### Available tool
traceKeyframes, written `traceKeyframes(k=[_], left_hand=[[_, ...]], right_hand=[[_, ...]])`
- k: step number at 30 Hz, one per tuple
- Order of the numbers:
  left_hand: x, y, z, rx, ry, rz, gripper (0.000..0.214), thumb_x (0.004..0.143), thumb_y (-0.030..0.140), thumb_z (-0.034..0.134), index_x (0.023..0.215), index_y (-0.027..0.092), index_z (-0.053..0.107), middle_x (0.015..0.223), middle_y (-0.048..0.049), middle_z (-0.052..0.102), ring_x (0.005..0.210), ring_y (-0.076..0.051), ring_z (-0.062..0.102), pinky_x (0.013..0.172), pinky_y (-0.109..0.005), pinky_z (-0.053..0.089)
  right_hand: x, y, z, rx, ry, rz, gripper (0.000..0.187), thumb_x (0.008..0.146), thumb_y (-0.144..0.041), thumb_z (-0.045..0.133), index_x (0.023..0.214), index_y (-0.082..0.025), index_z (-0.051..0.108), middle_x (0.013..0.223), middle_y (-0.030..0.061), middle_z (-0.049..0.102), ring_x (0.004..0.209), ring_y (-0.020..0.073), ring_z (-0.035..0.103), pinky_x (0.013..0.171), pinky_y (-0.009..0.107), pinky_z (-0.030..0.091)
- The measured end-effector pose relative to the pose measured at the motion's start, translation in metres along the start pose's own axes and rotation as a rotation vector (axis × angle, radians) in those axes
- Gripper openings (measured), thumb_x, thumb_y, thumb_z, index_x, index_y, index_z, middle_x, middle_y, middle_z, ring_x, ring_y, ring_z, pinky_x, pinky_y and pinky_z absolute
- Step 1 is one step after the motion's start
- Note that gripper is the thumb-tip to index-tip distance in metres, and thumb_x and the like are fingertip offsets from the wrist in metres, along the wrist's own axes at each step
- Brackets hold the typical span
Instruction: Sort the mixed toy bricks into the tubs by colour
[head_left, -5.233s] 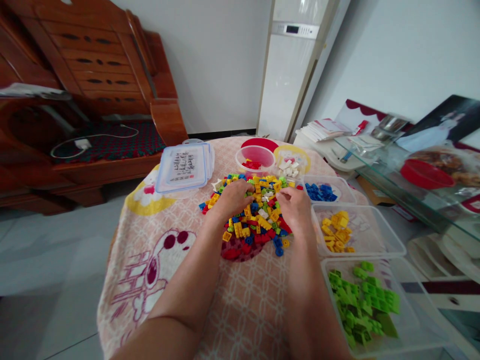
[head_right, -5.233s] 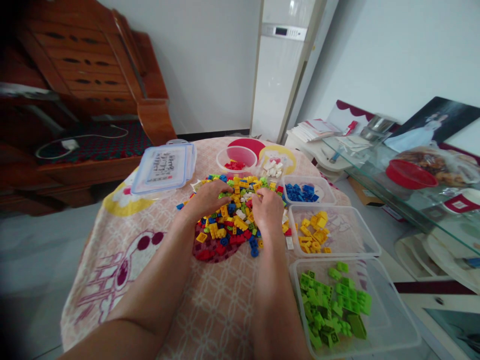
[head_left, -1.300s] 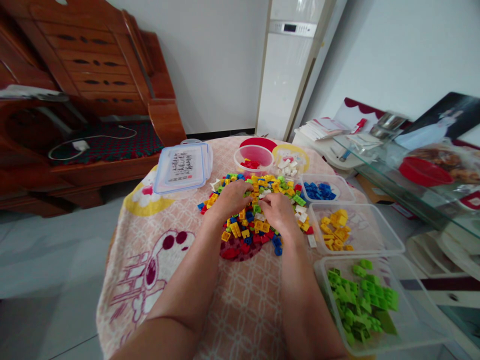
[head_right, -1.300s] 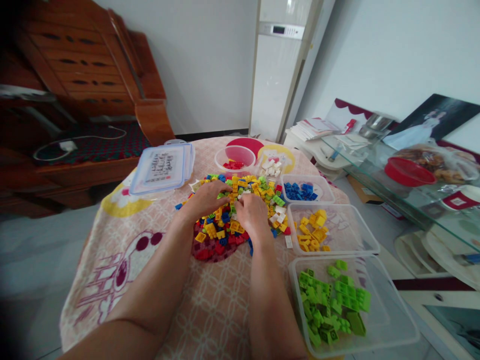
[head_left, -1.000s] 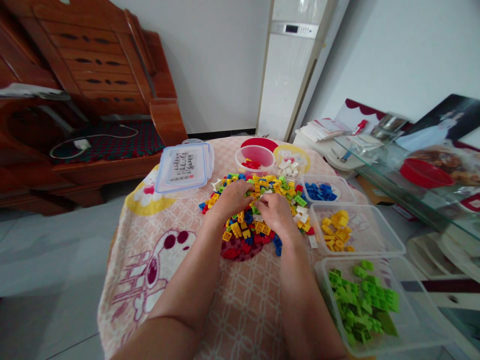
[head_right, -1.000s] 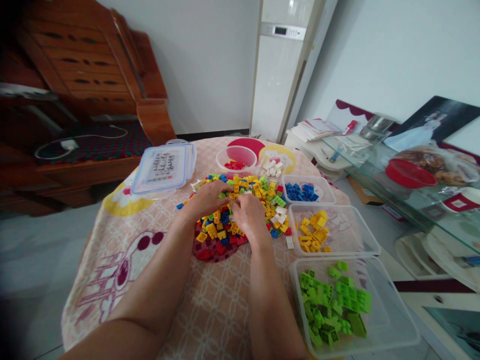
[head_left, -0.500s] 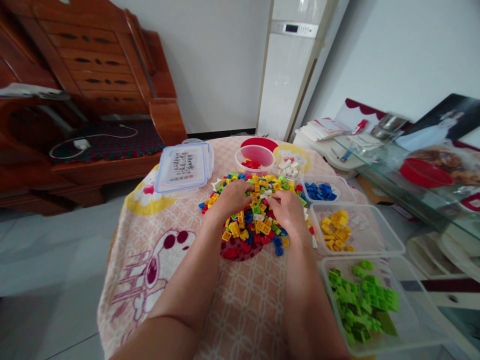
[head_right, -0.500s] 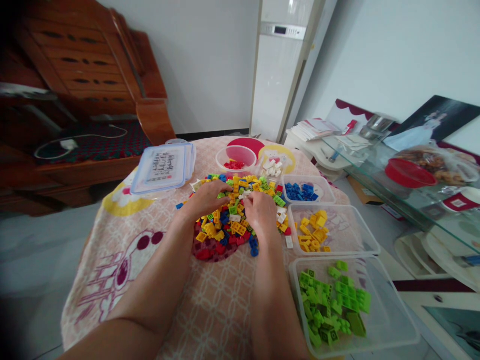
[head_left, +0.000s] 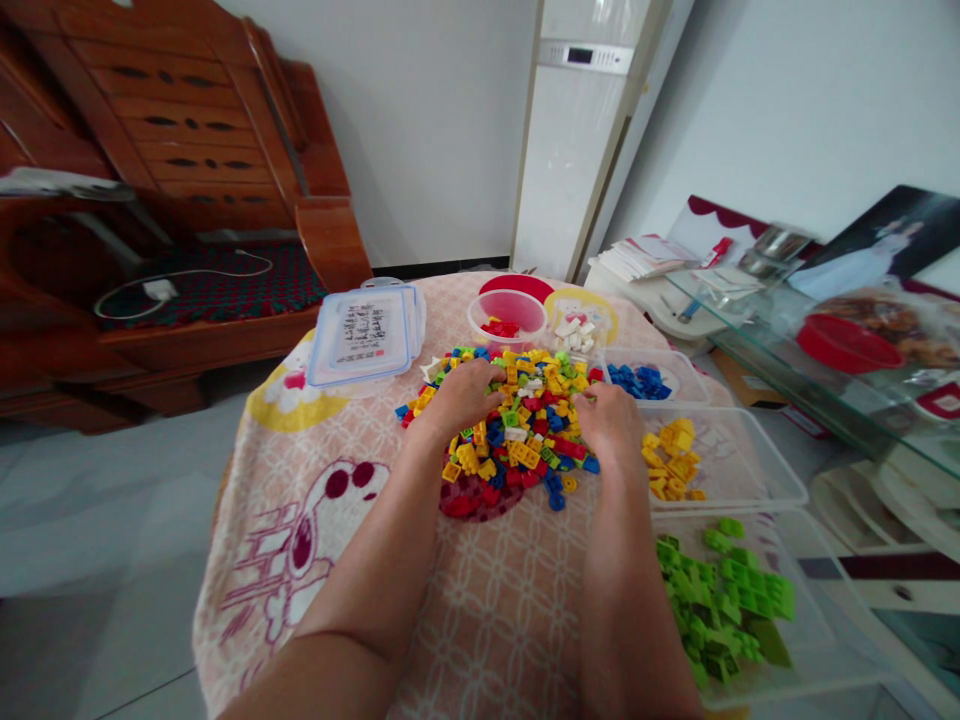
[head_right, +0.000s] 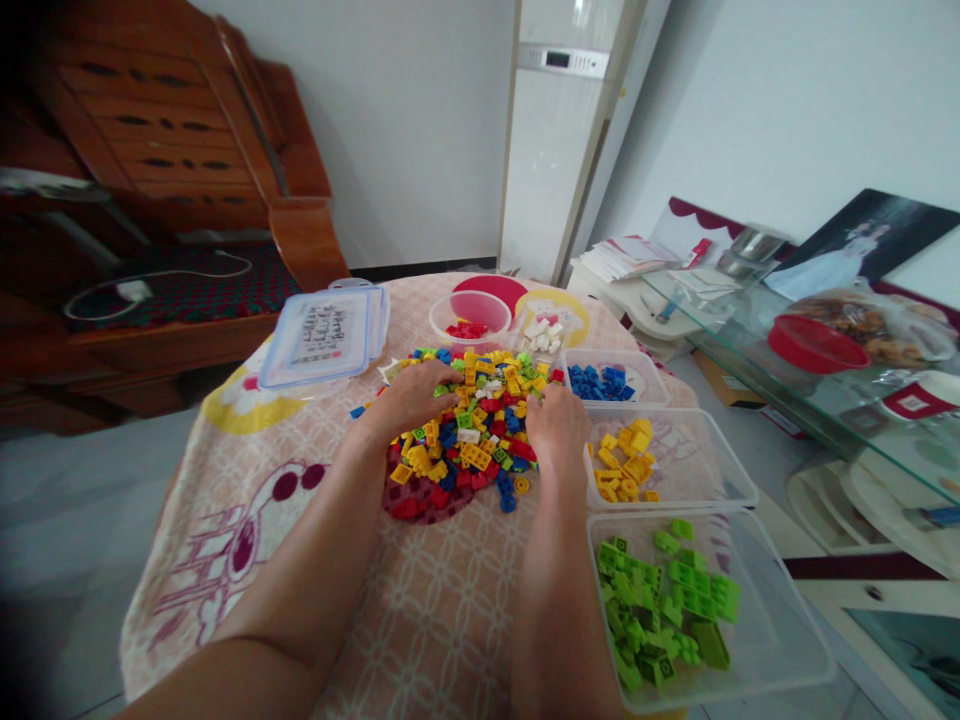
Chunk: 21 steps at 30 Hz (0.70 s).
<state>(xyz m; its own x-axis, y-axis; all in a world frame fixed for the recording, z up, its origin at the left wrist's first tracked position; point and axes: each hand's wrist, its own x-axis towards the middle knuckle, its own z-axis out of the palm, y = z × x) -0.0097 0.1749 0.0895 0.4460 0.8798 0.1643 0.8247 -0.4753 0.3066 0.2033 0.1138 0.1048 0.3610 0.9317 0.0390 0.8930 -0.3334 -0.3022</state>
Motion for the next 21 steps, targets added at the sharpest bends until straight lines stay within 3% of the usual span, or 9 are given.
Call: traceKeyframes(k=[21], left_hand=[[0.0014, 0.0, 0.0001, -0.009, -0.017, -0.005, 0.027, 0.086, 0.027, 0.065, 0.11, 0.021, 0.075, 0.115, -0.0069, 0.075, 0.109, -0.024, 0.068, 0.098, -0.034, 0.051]], right_hand=[[-0.0041, -0.0058, -0.0002, -0.114, -0.133, -0.039, 0.033, 0.099, -0.038, 0.053, 0.103, -0.016, 0.077, 0.108, 0.0186, 0.076, 0.104, 0.0294, 0.072, 0.083, 0.035, 0.049]])
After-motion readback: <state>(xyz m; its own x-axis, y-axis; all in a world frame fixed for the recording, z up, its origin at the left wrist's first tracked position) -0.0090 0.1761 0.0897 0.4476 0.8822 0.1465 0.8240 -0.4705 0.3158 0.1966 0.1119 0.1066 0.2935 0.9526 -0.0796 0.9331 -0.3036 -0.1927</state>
